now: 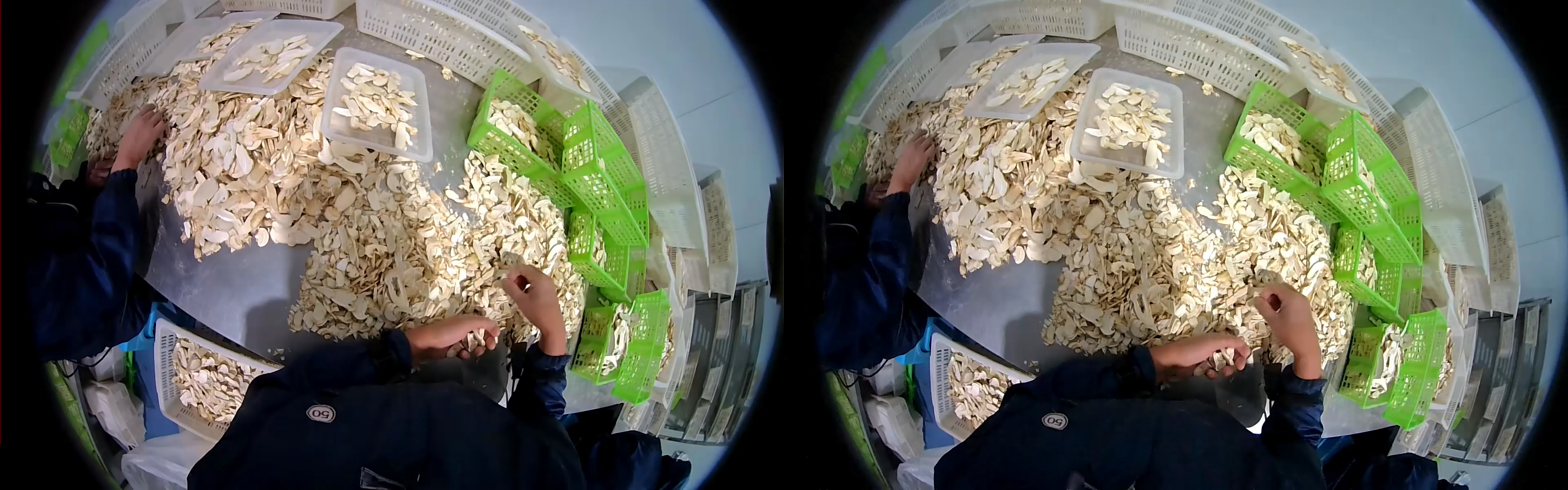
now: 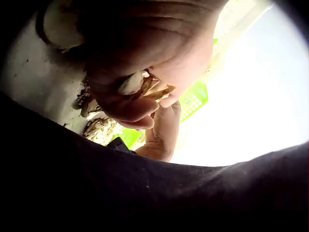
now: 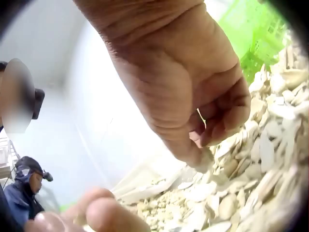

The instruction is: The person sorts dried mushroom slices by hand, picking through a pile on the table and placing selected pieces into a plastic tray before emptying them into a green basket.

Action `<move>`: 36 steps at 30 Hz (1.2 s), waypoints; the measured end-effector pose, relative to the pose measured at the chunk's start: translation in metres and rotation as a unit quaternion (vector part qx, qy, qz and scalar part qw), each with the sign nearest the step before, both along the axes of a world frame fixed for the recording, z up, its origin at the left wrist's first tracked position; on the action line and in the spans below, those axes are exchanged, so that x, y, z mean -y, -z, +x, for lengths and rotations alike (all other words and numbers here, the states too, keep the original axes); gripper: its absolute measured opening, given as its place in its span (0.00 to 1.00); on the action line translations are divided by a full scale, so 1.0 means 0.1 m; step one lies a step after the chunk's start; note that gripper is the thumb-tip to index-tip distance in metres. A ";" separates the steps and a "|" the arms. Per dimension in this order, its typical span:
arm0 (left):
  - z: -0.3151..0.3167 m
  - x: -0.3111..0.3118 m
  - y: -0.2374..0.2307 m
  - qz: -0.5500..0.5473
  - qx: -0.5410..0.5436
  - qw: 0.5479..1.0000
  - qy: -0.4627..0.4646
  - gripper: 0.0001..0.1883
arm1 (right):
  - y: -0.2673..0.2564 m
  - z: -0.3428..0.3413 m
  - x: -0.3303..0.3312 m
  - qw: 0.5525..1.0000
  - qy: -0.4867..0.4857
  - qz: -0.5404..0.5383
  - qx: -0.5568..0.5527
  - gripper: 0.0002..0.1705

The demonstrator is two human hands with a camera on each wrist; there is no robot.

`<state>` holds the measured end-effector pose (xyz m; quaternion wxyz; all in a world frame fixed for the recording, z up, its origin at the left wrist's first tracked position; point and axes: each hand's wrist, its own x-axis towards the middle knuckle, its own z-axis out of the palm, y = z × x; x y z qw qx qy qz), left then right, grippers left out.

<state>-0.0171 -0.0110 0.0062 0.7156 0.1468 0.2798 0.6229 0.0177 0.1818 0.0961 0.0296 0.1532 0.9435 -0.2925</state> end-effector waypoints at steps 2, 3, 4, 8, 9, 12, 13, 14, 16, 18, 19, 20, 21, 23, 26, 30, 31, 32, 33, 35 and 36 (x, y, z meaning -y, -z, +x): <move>0.00 -0.01 0.02 -0.021 0.076 0.996 -0.035 0.19 | -0.12 0.06 -0.09 0.988 -0.011 -0.145 0.050 0.06; 0.00 -0.03 0.02 -0.024 0.094 0.994 -0.042 0.20 | -0.17 0.09 -0.12 0.973 -0.016 -0.216 0.074 0.06; 0.01 -0.04 0.03 -0.027 0.113 0.992 -0.049 0.20 | -0.14 0.12 -0.14 0.962 -0.046 -0.264 0.061 0.06; -0.01 -0.01 0.00 -0.032 0.103 0.994 -0.021 0.19 | 0.01 -0.10 0.02 0.998 -0.050 -0.027 0.001 0.10; -0.02 -0.02 0.00 -0.038 0.082 0.996 -0.010 0.18 | 0.11 -0.13 0.02 0.998 -0.052 -0.017 -0.006 0.10; 0.01 -0.04 0.07 -0.013 0.046 0.999 -0.018 0.18 | 0.23 -0.19 0.02 0.998 -0.060 0.005 -0.020 0.10; 0.01 -0.03 0.08 -0.008 0.035 0.999 -0.025 0.18 | 0.20 -0.19 0.01 0.999 -0.050 -0.009 -0.013 0.10; 0.00 -0.03 0.08 -0.010 0.052 0.998 -0.032 0.19 | 0.14 -0.17 -0.03 0.999 -0.039 -0.023 -0.005 0.10; 0.01 -0.02 0.07 -0.015 0.089 0.995 -0.045 0.21 | 0.11 -0.09 -0.16 0.998 -0.015 -0.067 0.012 0.07; 0.00 -0.02 0.05 -0.020 0.122 0.991 -0.059 0.23 | 0.02 0.00 -0.24 0.977 -0.021 -0.205 0.044 0.06; -0.01 -0.03 0.04 -0.022 0.137 0.988 -0.066 0.24 | -0.04 0.03 -0.24 0.960 -0.024 -0.273 0.058 0.05; 0.01 -0.04 0.08 -0.018 0.152 0.986 -0.072 0.26 | -0.07 0.04 -0.22 0.946 -0.037 -0.315 0.062 0.05; 0.01 -0.05 0.07 -0.015 0.158 0.985 -0.073 0.25 | -0.08 0.04 -0.19 0.948 -0.013 -0.311 0.070 0.06; 0.00 -0.04 0.06 -0.012 0.168 0.983 -0.075 0.22 | -0.08 -0.01 -0.14 0.948 0.032 -0.303 0.086 0.07; -0.01 -0.06 0.07 -0.017 0.130 0.989 -0.076 0.18 | -0.03 -0.06 -0.12 0.964 0.063 -0.252 0.048 0.08; 0.00 -0.08 0.06 -0.022 0.092 0.993 -0.070 0.14 | 0.09 0.03 -0.17 0.981 0.095 -0.170 0.020 0.09; 0.00 -0.08 0.06 -0.021 0.087 0.993 -0.071 0.13 | 0.10 0.06 -0.15 0.980 0.111 -0.163 0.013 0.09; 0.01 -0.09 0.08 -0.020 0.081 0.994 -0.071 0.13 | 0.10 0.10 -0.13 0.981 0.104 -0.165 0.003 0.09; 0.02 -0.10 0.10 -0.016 0.090 0.993 -0.078 0.13 | 0.10 0.15 -0.10 0.981 0.098 -0.166 -0.006 0.09; 0.03 -0.13 0.16 -0.009 0.107 0.990 -0.093 0.13 | 0.10 0.24 0.02 0.982 0.092 -0.166 -0.021 0.08; 0.03 -0.11 0.12 -0.007 0.097 0.989 -0.115 0.14 | 0.02 0.25 0.14 0.985 0.086 -0.147 -0.015 0.08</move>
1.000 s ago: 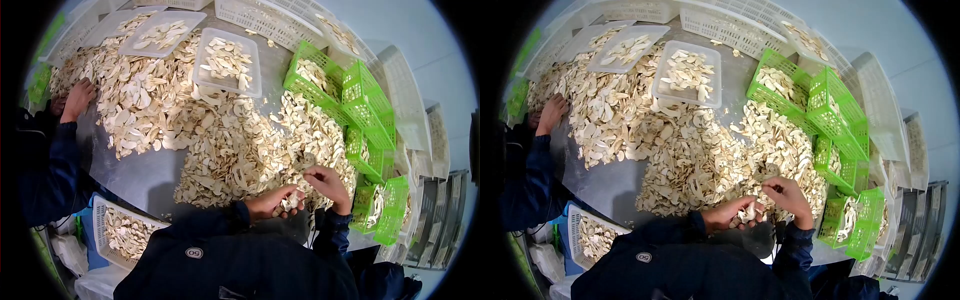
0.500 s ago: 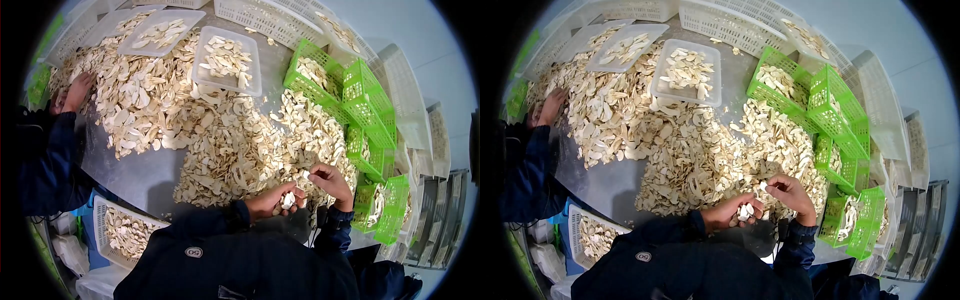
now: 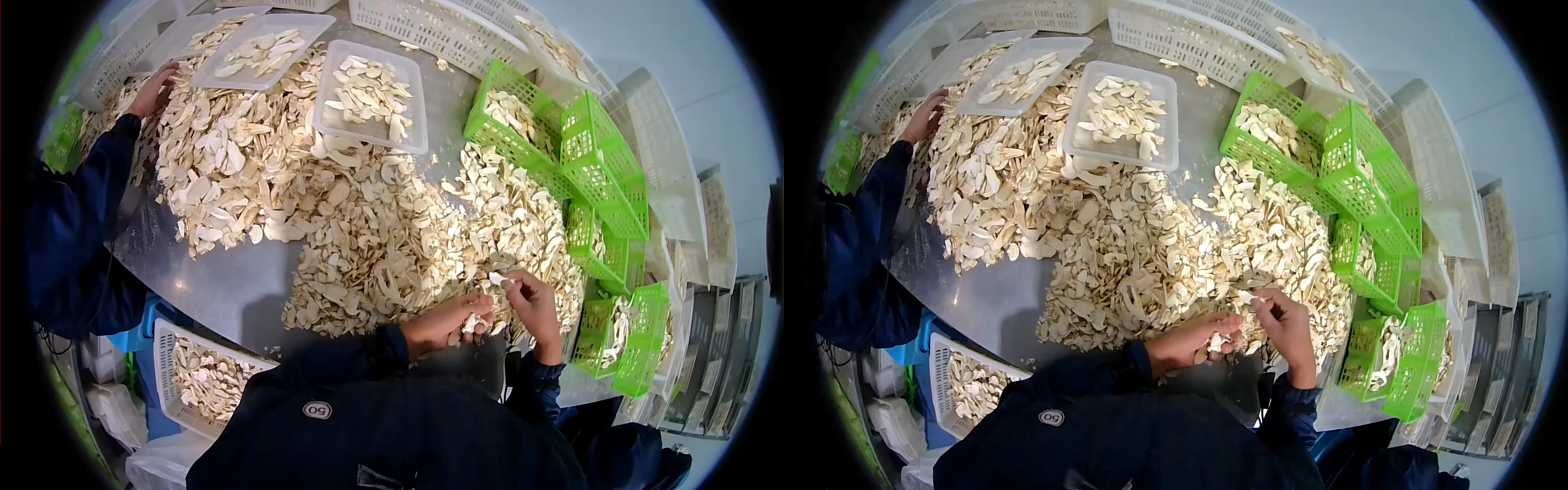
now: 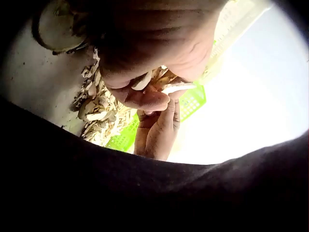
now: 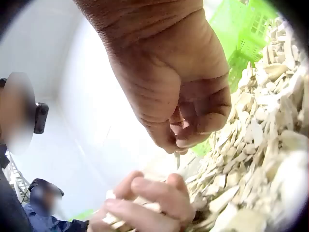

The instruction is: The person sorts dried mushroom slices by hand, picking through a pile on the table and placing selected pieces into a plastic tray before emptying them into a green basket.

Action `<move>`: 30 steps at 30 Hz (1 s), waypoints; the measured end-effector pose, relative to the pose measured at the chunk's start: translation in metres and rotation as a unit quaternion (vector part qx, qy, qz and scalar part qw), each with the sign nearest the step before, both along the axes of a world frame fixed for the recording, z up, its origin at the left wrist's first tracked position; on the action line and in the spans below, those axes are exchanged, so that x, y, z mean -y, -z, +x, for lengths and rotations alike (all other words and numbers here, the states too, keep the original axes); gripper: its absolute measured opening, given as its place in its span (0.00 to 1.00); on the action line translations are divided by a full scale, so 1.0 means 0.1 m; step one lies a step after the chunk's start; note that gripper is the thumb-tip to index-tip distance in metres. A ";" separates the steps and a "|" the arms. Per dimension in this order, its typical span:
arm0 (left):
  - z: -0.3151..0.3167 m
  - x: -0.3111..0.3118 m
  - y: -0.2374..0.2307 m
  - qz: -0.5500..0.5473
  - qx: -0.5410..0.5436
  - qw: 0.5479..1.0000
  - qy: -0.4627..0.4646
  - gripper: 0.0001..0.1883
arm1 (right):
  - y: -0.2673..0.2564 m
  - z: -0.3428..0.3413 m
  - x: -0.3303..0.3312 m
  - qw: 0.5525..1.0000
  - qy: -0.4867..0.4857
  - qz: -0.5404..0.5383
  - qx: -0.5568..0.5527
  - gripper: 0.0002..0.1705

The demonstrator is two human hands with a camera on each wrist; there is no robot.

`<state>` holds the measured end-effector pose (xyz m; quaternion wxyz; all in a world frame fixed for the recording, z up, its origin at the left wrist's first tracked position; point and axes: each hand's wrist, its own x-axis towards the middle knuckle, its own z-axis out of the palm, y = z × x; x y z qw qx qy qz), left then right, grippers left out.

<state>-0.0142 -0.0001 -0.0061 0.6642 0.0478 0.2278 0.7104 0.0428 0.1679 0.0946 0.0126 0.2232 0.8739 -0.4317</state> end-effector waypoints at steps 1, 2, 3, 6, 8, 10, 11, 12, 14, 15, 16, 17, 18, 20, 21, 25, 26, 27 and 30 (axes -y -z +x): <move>0.00 0.02 -0.01 0.001 0.007 1.000 -0.015 0.15 | -0.05 0.02 0.11 1.000 -0.007 0.019 0.007 0.09; -0.01 0.03 -0.02 0.002 0.014 0.999 -0.030 0.15 | 0.01 0.07 0.16 0.999 -0.011 0.030 -0.015 0.09; -0.01 0.04 -0.04 0.002 0.021 0.999 -0.045 0.15 | 0.01 0.11 0.21 0.998 -0.030 0.049 -0.023 0.11; -0.01 0.04 -0.05 0.007 0.036 0.998 -0.050 0.15 | 0.02 0.17 0.27 0.995 -0.053 0.079 -0.022 0.13; -0.01 0.05 -0.05 0.011 0.051 0.997 -0.052 0.14 | -0.07 0.19 0.34 0.993 -0.057 0.100 -0.025 0.13; -0.01 0.04 0.00 0.024 0.046 0.997 -0.055 0.13 | -0.13 0.21 0.36 0.994 -0.070 0.074 -0.032 0.14; 0.00 0.03 0.01 0.031 0.043 0.997 -0.057 0.13 | -0.15 0.22 0.37 0.995 -0.076 0.061 -0.036 0.15; -0.01 0.03 0.01 0.034 0.051 0.997 -0.056 0.12 | -0.14 0.23 0.36 0.995 -0.071 0.058 -0.038 0.14; -0.02 0.03 -0.01 0.039 0.066 0.996 -0.054 0.12 | -0.11 0.25 0.34 0.996 -0.063 0.054 -0.042 0.14; -0.01 0.03 0.00 0.045 0.063 0.996 -0.054 0.12 | -0.11 0.24 0.34 0.996 -0.066 0.057 -0.036 0.14; -0.01 0.02 0.03 0.050 0.060 0.995 -0.054 0.12 | -0.11 0.24 0.33 0.995 -0.070 0.060 -0.030 0.14; 0.00 0.02 0.05 0.056 0.057 0.995 -0.054 0.12 | -0.10 0.23 0.33 0.995 -0.073 0.063 -0.024 0.13; -0.01 0.02 0.05 0.060 0.048 0.996 -0.051 0.12 | -0.10 0.22 0.33 0.995 -0.075 0.071 -0.017 0.13; -0.01 0.02 0.06 0.069 0.030 0.996 -0.044 0.12 | -0.10 0.20 0.33 0.993 -0.078 0.088 -0.004 0.11; -0.01 0.03 0.05 0.057 0.018 0.997 -0.047 0.12 | -0.09 0.20 0.34 0.993 -0.077 0.093 0.000 0.11; 0.00 0.03 -0.01 0.007 -0.013 0.998 -0.059 0.12 | -0.09 0.17 0.36 0.989 -0.082 0.121 -0.011 0.12; 0.00 0.03 -0.03 -0.007 -0.018 0.998 -0.060 0.12 | -0.09 0.16 0.38 0.988 -0.084 0.131 -0.020 0.13; -0.01 0.03 -0.06 -0.012 -0.018 0.998 -0.060 0.12 | -0.09 0.15 0.41 0.985 -0.089 0.147 -0.028 0.11; -0.02 0.02 -0.08 -0.016 -0.011 0.998 -0.056 0.13 | -0.14 0.13 0.48 0.979 -0.102 0.174 -0.037 0.10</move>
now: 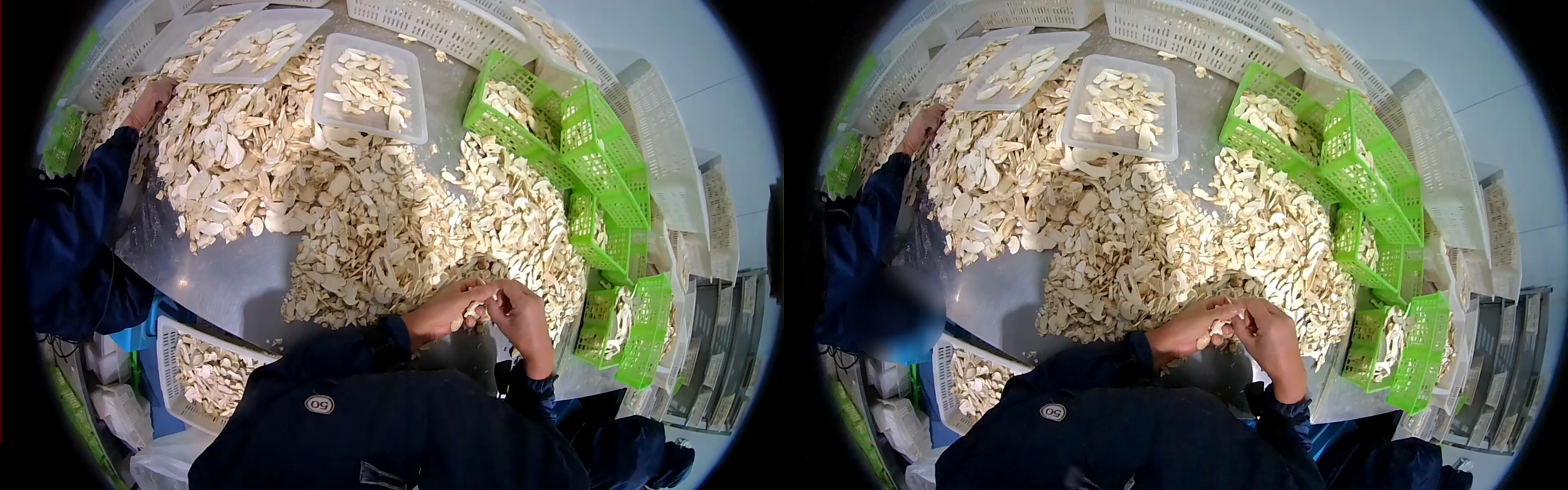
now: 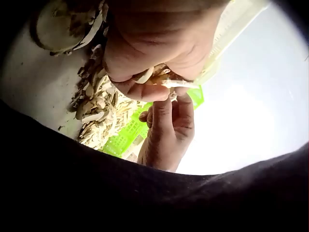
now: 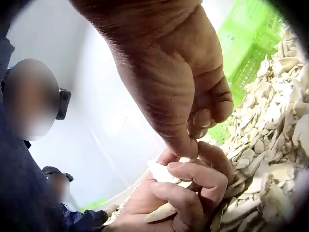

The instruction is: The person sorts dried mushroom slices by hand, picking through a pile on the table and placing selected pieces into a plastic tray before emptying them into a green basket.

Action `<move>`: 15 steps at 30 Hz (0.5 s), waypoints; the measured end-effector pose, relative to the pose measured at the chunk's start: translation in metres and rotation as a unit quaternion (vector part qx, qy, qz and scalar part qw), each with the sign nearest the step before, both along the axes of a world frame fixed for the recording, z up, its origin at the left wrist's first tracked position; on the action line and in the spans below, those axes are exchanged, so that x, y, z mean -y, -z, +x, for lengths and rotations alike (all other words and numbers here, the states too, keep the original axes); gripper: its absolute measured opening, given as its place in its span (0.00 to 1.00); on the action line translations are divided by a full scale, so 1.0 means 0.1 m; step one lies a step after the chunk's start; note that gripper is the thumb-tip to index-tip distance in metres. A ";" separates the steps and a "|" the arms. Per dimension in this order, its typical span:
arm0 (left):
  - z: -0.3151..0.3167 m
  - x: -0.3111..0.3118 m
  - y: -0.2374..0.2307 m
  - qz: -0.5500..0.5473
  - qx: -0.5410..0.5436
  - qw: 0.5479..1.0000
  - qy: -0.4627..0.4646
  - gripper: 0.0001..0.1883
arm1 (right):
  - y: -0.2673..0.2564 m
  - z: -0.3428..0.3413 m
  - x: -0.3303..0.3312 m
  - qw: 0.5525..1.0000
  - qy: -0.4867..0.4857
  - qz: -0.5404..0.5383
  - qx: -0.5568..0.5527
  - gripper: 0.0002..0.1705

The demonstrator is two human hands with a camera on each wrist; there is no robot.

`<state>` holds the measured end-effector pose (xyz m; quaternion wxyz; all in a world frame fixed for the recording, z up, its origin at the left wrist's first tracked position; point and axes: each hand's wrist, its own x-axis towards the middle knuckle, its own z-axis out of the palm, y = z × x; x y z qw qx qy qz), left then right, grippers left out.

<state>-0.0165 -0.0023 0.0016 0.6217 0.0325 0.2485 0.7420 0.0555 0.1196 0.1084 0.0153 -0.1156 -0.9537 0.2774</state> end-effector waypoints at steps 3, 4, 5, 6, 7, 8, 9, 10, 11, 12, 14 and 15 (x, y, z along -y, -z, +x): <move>0.00 -0.01 0.06 0.010 0.027 1.000 0.002 0.12 | -0.09 -0.01 0.03 0.999 0.004 -0.046 0.029 0.11; 0.01 -0.01 0.08 0.010 0.039 0.999 -0.003 0.11 | -0.10 0.00 0.01 0.996 0.009 -0.080 0.045 0.12; 0.02 -0.01 0.09 0.009 0.051 0.999 -0.008 0.11 | -0.11 0.01 -0.01 0.991 0.015 -0.115 0.060 0.13; 0.02 -0.02 0.10 0.010 0.048 0.999 -0.003 0.12 | -0.08 0.03 -0.04 0.991 0.021 -0.121 0.052 0.13; 0.02 -0.03 0.11 0.011 0.046 0.999 0.002 0.13 | -0.02 0.06 -0.07 0.991 0.026 -0.126 0.044 0.13; 0.03 -0.03 0.12 0.012 0.044 0.999 0.007 0.14 | 0.01 0.08 -0.09 0.990 0.032 -0.132 0.036 0.13; 0.02 -0.04 0.13 0.030 0.055 0.998 0.006 0.15 | 0.00 0.07 -0.09 0.990 0.032 -0.132 0.044 0.13; 0.01 -0.05 0.15 0.048 0.065 0.997 0.005 0.16 | -0.01 0.06 -0.08 0.989 0.033 -0.133 0.052 0.13; 0.00 -0.05 0.16 0.065 0.075 0.995 0.004 0.17 | -0.01 0.05 -0.08 0.989 0.033 -0.135 0.059 0.13; -0.01 -0.04 0.10 0.046 0.077 0.996 -0.002 0.16 | 0.00 0.05 -0.07 0.990 0.029 -0.128 0.054 0.13; -0.01 -0.01 -0.02 0.008 0.082 0.997 -0.013 0.17 | 0.02 0.04 -0.07 0.992 0.022 -0.114 0.045 0.12; -0.02 0.00 -0.03 0.018 0.074 0.997 -0.009 0.16 | 0.03 0.04 -0.06 0.992 0.030 -0.113 0.043 0.11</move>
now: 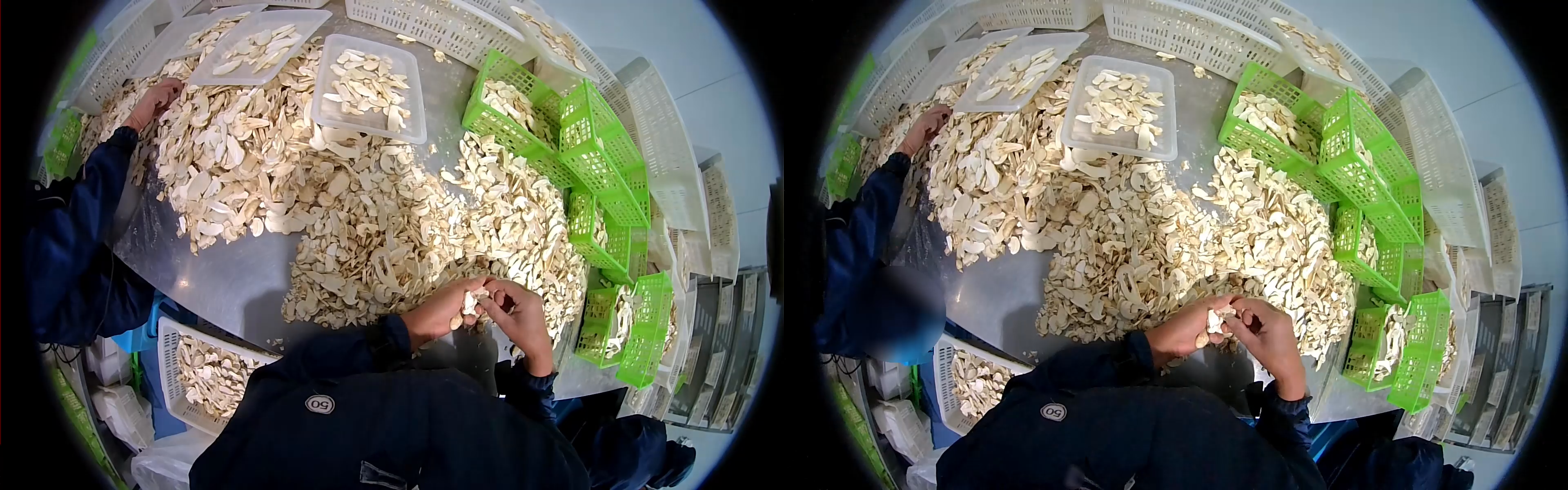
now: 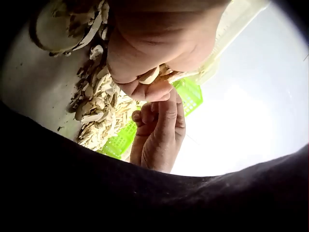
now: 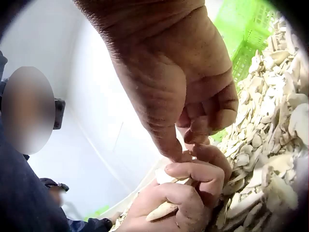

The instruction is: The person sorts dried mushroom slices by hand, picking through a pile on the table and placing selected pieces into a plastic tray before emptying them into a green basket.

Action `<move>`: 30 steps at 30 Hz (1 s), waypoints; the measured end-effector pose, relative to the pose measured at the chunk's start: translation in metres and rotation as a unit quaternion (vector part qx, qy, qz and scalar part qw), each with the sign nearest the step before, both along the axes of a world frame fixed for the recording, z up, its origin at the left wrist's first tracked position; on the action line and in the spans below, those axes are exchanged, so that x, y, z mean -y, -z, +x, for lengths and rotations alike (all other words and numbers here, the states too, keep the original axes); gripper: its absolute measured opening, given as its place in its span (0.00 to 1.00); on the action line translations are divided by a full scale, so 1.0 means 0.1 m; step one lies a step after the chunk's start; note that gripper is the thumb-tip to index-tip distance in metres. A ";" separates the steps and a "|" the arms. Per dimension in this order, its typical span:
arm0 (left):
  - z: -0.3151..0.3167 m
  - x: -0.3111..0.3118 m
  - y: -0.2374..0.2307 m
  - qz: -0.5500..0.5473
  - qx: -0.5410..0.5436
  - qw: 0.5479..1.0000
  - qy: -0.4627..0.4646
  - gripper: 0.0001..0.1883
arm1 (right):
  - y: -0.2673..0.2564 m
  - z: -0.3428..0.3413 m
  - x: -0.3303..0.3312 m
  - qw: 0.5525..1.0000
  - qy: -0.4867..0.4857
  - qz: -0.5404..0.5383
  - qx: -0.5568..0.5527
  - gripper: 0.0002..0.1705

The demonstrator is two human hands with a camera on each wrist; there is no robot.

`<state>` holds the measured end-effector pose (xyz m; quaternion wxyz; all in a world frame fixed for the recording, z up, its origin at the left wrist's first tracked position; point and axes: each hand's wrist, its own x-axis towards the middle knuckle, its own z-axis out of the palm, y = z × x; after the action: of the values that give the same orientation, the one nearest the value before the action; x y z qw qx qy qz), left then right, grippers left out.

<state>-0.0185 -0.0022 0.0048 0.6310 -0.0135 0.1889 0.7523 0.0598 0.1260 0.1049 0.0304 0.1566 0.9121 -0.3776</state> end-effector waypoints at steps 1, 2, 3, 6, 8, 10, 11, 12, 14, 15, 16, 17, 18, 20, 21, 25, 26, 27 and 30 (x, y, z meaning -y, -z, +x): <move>-0.01 0.01 -0.01 0.010 -0.008 1.000 0.003 0.16 | 0.01 0.00 0.01 1.000 0.008 0.001 -0.002 0.11; -0.01 0.01 -0.01 0.020 -0.016 1.000 0.006 0.15 | 0.02 0.00 0.01 1.000 0.015 0.002 -0.003 0.10; -0.01 0.02 -0.02 0.019 -0.022 1.000 0.006 0.15 | 0.04 0.00 0.01 1.000 0.015 0.011 -0.009 0.10; -0.01 0.02 -0.02 0.021 -0.035 0.999 0.004 0.15 | 0.09 0.02 -0.02 0.999 0.018 0.031 -0.026 0.09; 0.00 0.00 0.02 0.027 -0.040 0.999 0.000 0.14 | 0.11 0.03 -0.03 0.998 0.024 0.038 -0.037 0.08; 0.03 -0.02 0.06 0.008 -0.015 1.000 -0.012 0.13 | 0.06 0.02 0.00 0.994 0.017 0.095 -0.059 0.08; 0.03 -0.02 0.08 -0.002 -0.003 1.000 -0.017 0.12 | 0.04 0.01 0.01 0.990 0.014 0.124 -0.070 0.08; 0.03 -0.02 0.09 -0.002 0.006 1.000 -0.017 0.12 | 0.04 0.01 0.02 0.990 0.009 0.122 -0.071 0.08; 0.03 -0.02 0.10 -0.002 0.025 1.000 -0.017 0.12 | 0.03 0.01 0.02 0.990 0.000 0.118 -0.074 0.09; 0.03 -0.03 0.11 -0.001 0.019 1.000 -0.016 0.12 | 0.03 0.02 0.02 0.992 -0.004 0.106 -0.067 0.09; 0.04 -0.03 0.12 -0.001 0.013 1.000 -0.015 0.12 | 0.02 0.02 0.02 0.994 -0.009 0.094 -0.059 0.09; 0.04 -0.03 0.13 0.000 0.007 1.000 -0.015 0.12 | 0.02 0.01 0.03 0.995 -0.015 0.082 -0.052 0.09; 0.04 -0.03 0.11 -0.001 0.000 1.000 -0.012 0.12 | 0.02 0.01 0.03 0.995 -0.006 0.081 -0.051 0.10; 0.02 -0.02 0.06 -0.005 -0.015 1.000 -0.012 0.12 | 0.04 -0.01 0.06 0.996 0.007 0.076 -0.050 0.11; 0.03 -0.02 0.07 0.005 -0.015 1.000 -0.014 0.13 | 0.02 -0.01 0.10 0.997 0.033 0.057 -0.036 0.13; 0.03 -0.04 0.11 0.024 -0.055 0.998 -0.015 0.17 | 0.08 -0.01 0.05 0.995 -0.011 0.083 -0.060 0.16; 0.06 -0.07 0.17 0.036 -0.054 0.998 -0.007 0.17 | 0.04 -0.01 0.06 0.995 -0.014 0.082 -0.050 0.16; 0.09 -0.10 0.24 0.047 -0.053 0.998 -0.001 0.17 | 0.01 -0.03 0.07 0.996 -0.020 0.079 -0.041 0.16; 0.19 -0.07 0.42 0.099 -0.282 0.951 -0.073 0.18 | 0.00 -0.03 0.01 0.985 -0.075 0.151 -0.021 0.19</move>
<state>0.0003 0.0048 -0.0368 0.4936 0.2483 0.2823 0.7843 0.0571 0.1246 0.1051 0.0156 0.0830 0.9682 -0.2354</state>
